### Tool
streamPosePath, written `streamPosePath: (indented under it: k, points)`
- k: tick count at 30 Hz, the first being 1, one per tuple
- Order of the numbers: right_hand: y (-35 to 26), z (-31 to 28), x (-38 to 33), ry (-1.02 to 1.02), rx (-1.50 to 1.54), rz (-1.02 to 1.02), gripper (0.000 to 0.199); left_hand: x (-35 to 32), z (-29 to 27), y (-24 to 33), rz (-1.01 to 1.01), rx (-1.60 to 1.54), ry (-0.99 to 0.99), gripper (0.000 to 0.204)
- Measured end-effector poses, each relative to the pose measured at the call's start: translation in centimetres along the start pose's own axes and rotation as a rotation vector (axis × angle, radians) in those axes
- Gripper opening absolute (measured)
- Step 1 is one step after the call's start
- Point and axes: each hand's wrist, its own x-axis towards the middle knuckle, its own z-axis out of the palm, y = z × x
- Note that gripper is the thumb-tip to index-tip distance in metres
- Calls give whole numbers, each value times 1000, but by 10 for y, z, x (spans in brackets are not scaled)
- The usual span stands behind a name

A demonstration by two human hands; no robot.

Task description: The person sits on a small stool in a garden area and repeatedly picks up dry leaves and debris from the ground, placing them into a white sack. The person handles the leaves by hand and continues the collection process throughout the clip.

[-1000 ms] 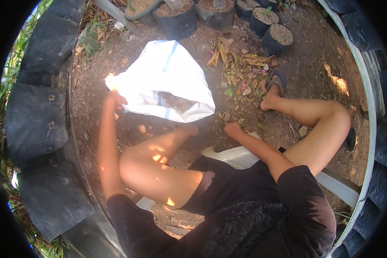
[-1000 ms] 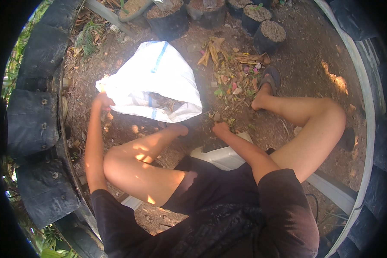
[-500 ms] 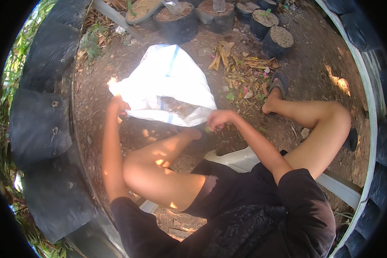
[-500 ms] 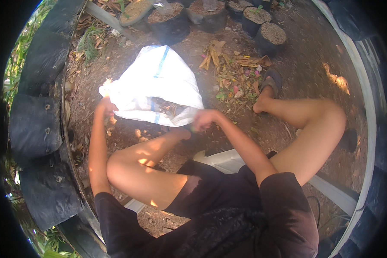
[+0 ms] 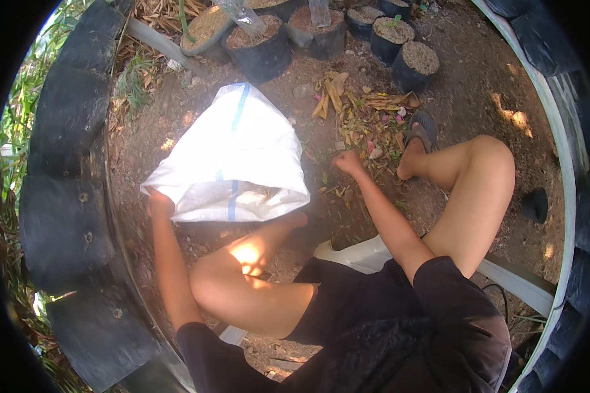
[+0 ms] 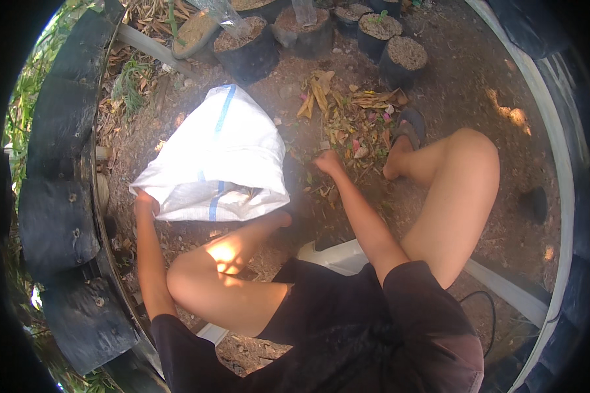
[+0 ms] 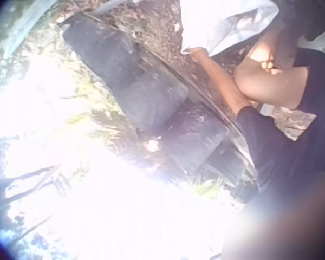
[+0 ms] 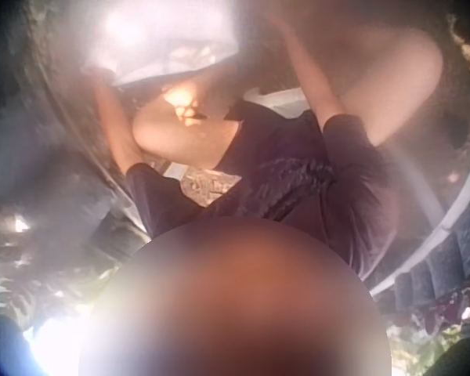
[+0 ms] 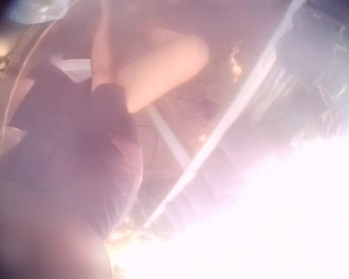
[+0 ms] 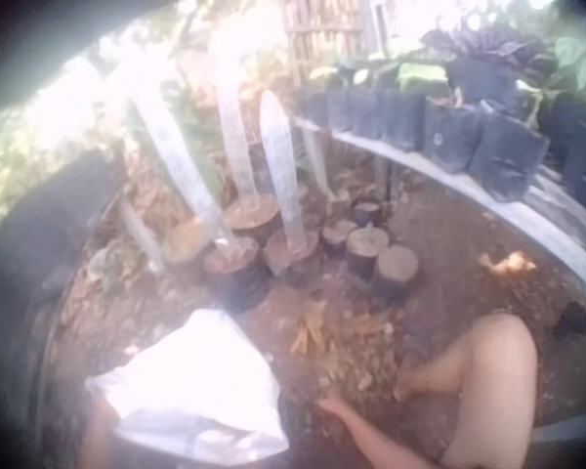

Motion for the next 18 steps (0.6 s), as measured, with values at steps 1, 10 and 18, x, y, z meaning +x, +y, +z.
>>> streamPosePath:
  k: [1,10,18]
  points:
    - [6,7,3,13,-36,-13,32,0,1,-4,-1,1,-24,76]
    - [-30,52,18,-115,-377,-51,47,-41,-12,-10,146,255,-19,33]
    - [-45,90,34,-98,-632,-201,46,-33,-5,-15,75,312,17,25]
